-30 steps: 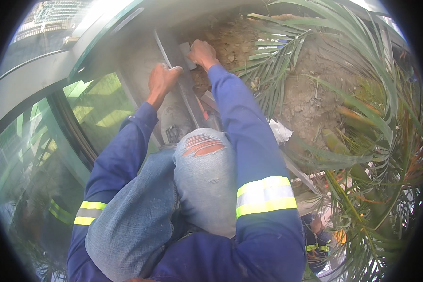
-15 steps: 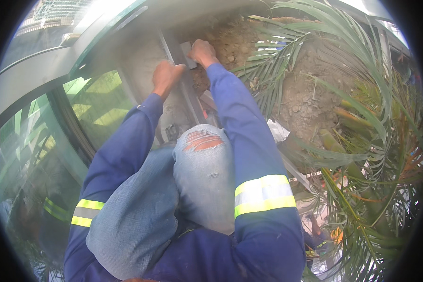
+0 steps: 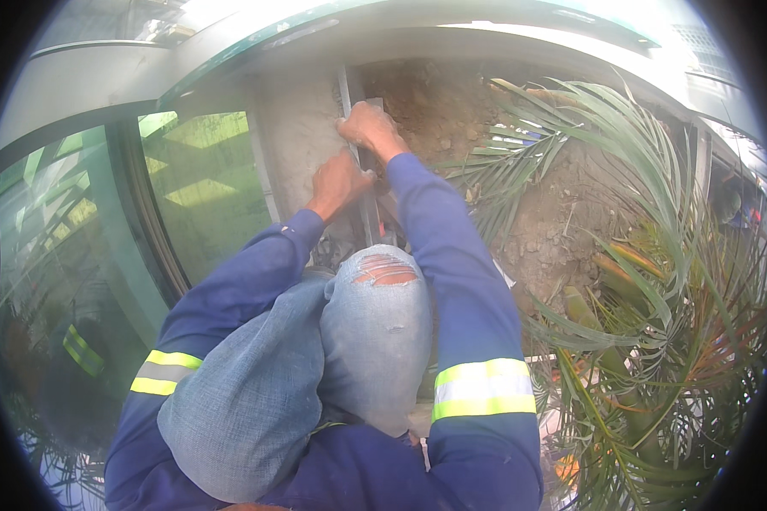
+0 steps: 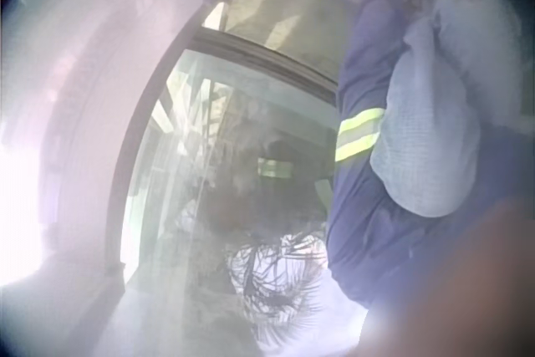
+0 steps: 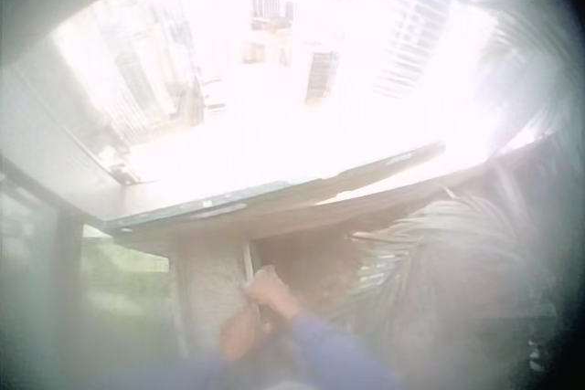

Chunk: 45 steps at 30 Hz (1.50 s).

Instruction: The person uses a spirit level to measure a concrete ledge near a curved glass window. They repeatedly place the level on the ledge, check the bubble, and adjust the position to verify alignment. The person also handles a small metal block and a white plastic strip during the process.

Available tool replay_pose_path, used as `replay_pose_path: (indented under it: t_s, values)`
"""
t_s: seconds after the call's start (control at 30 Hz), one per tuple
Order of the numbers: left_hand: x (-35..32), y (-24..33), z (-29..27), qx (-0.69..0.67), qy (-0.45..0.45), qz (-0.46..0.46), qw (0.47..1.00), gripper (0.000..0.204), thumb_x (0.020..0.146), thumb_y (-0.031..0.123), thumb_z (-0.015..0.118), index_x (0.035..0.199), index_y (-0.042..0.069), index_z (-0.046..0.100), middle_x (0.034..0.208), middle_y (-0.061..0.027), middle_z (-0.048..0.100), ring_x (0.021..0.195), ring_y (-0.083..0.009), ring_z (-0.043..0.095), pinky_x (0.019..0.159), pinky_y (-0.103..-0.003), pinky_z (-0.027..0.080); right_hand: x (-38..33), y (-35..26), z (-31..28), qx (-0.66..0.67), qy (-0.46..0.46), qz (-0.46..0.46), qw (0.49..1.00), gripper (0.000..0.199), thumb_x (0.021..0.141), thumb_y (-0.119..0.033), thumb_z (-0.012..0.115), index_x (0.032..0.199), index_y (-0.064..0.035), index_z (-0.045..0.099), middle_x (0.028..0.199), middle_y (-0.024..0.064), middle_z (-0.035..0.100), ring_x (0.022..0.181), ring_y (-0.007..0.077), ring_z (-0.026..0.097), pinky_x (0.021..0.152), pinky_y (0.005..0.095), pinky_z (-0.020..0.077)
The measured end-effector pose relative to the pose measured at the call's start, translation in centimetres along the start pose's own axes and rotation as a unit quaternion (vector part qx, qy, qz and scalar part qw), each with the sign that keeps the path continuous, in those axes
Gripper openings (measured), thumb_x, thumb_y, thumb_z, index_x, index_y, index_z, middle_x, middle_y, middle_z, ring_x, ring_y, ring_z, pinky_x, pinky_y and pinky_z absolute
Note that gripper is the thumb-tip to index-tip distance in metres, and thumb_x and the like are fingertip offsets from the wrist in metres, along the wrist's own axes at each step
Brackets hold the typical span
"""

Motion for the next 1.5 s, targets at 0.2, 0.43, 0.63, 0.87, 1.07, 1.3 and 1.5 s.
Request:
replay_pose_path:
  t_s: [0.2, 0.43, 0.63, 0.87, 1.07, 1.3, 1.5]
  values:
    - [0.5, -1.2, 0.9, -0.047, 0.026, -0.001, 0.999, 0.047, 0.078, 0.027, 0.068, 0.109, -0.008, 0.066, 0.096, -0.0313, 0.073, 0.092, -0.0493, 0.071, 0.086, -0.055, 0.055, -0.6, -0.8, 0.2, -0.006, 0.054, 0.001, 0.999, 0.044, 0.089, -0.031, 0.064, 0.103, 0.0081, 0.075, 0.108, 0.0328, 0.072, 0.106, 0.0472, 0.07, 0.095, 0.0517, 0.0549]
    - [0.4, -1.1, 1.4, -0.077, 0.015, 0.004, 0.997, 0.05, 0.078, 0.03, 0.07, 0.112, -0.007, 0.065, 0.093, -0.0297, 0.073, 0.088, -0.0471, 0.072, 0.081, -0.055, 0.055, -0.6, -0.5, -0.1, -0.003, 0.062, 0.005, 0.998, 0.044, 0.089, -0.033, 0.067, 0.104, 0.0078, 0.075, 0.107, 0.0323, 0.073, 0.106, 0.0463, 0.071, 0.094, 0.0509, 0.0553]
    - [-0.4, 0.2, 0.9, -0.092, 0.015, -0.005, 0.996, 0.044, 0.079, 0.026, 0.068, 0.108, -0.007, 0.064, 0.096, -0.0311, 0.073, 0.093, -0.0499, 0.071, 0.087, -0.056, 0.055, -1.2, -0.1, -0.8, 0.0, 0.072, 0.015, 0.997, 0.044, 0.088, -0.033, 0.068, 0.102, 0.0082, 0.076, 0.107, 0.032, 0.073, 0.106, 0.046, 0.071, 0.094, 0.0504, 0.0552]
    - [-0.1, 0.3, 1.0, -0.101, 0.027, -0.001, 0.995, 0.044, 0.078, 0.024, 0.069, 0.108, -0.008, 0.064, 0.095, -0.0328, 0.072, 0.093, -0.051, 0.071, 0.088, -0.056, 0.055, -0.1, 0.5, -0.6, 0.011, 0.067, 0.002, 0.998, 0.045, 0.088, -0.034, 0.069, 0.101, 0.0087, 0.076, 0.106, 0.0325, 0.073, 0.104, 0.0472, 0.071, 0.094, 0.051, 0.0549]
    - [-0.2, 0.7, 1.2, -0.088, 0.035, -0.005, 0.995, 0.043, 0.078, 0.023, 0.069, 0.107, -0.008, 0.065, 0.094, -0.0335, 0.072, 0.093, -0.0518, 0.07, 0.088, -0.056, 0.055, -0.4, 0.6, -0.7, 0.021, 0.046, 0.009, 0.999, 0.044, 0.088, -0.034, 0.068, 0.1, 0.0085, 0.076, 0.106, 0.0323, 0.073, 0.104, 0.0472, 0.07, 0.093, 0.0518, 0.0548]
    - [-0.2, -0.4, 1.0, -0.079, 0.038, -0.011, 0.996, 0.044, 0.079, 0.024, 0.07, 0.107, -0.008, 0.065, 0.095, -0.0341, 0.072, 0.092, -0.0527, 0.07, 0.087, -0.057, 0.055, -0.3, -0.3, 0.1, 0.011, 0.058, -0.009, 0.998, 0.046, 0.088, -0.035, 0.069, 0.102, 0.0086, 0.075, 0.107, 0.0323, 0.073, 0.105, 0.0476, 0.07, 0.093, 0.0525, 0.0547]
    - [0.8, 0.2, 1.9, -0.005, 0.044, 0.007, 0.999, 0.044, 0.08, 0.029, 0.072, 0.106, -0.006, 0.067, 0.092, -0.0315, 0.072, 0.089, -0.0507, 0.071, 0.081, -0.057, 0.056, -0.3, 1.5, -0.7, 0.046, 0.085, 0.013, 0.995, 0.04, 0.084, -0.028, 0.068, 0.102, 0.0068, 0.076, 0.106, 0.0319, 0.073, 0.106, 0.0459, 0.071, 0.095, 0.0536, 0.0544]
Point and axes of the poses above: each hand's wrist, its own x-axis towards the middle knuckle, its own z-axis out of the palm, y = z × x, the point moved 7 cm from there along x, towards the middle knuckle
